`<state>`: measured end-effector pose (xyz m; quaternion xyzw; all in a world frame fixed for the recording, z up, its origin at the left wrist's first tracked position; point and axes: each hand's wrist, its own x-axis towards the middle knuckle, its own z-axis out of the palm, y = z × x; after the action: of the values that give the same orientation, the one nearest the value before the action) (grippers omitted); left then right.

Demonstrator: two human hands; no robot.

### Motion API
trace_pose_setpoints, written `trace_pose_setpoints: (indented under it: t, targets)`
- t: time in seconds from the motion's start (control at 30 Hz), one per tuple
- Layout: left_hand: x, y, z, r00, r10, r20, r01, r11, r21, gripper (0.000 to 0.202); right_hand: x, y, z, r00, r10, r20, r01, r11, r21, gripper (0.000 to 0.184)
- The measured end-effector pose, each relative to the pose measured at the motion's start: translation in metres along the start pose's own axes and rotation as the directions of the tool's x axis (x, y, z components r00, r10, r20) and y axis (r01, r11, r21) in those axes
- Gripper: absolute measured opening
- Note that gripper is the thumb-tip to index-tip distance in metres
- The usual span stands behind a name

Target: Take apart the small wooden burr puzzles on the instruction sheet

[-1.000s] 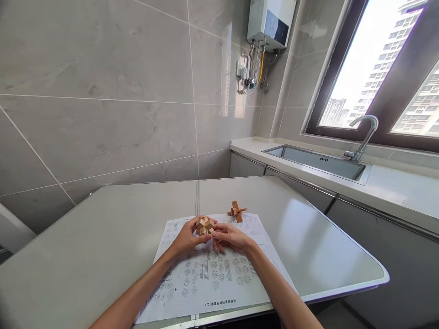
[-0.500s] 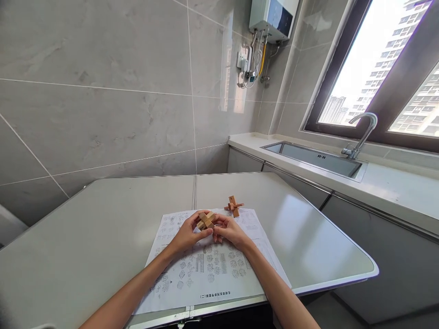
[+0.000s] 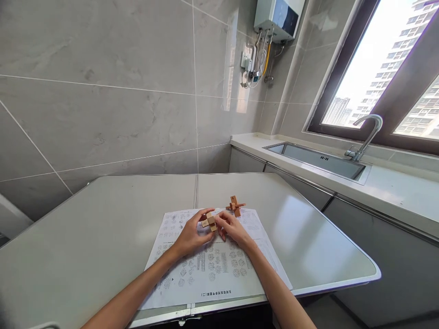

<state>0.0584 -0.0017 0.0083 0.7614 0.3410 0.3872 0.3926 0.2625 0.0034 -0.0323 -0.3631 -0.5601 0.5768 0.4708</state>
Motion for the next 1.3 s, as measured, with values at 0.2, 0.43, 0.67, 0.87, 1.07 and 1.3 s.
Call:
trace_pose_setpoints:
  t: [0.2,0.43,0.67,0.87,1.07,1.3]
  targets:
    - [0.002,-0.001,0.001,0.999,-0.015,-0.033,0.011,0.994,-0.11,0.07,-0.006,-0.009,-0.002,0.979,0.123,0.164,-0.155,0.968,0.195,0.033]
    - [0.005,-0.004,-0.005,0.996,-0.026,0.082,0.042,0.978,-0.203,0.062,-0.012,-0.012,-0.007,0.906,0.213,0.365,-0.304,0.928,0.215,0.038]
    - [0.005,-0.001,-0.009,0.998,-0.035,0.058,0.044,0.987,-0.157,0.05,-0.01,-0.007,-0.011,0.913,0.109,0.392,-0.137,0.99,0.045,0.039]
    - [0.005,0.004,-0.013,0.998,-0.023,0.055,0.027,0.997,-0.078,0.055,-0.008,-0.003,-0.012,0.935,0.079,0.345,-0.061,0.996,-0.061,0.043]
    - [0.006,0.006,-0.015,0.992,-0.026,0.121,0.054,0.972,-0.229,0.053,-0.01,-0.006,-0.004,0.92,0.041,0.391,-0.115,0.979,0.169,0.038]
    - [0.008,-0.007,-0.015,0.97,0.008,0.244,0.081,0.933,-0.351,0.057,-0.01,0.006,-0.008,0.863,0.077,0.499,-0.285,0.89,0.356,0.037]
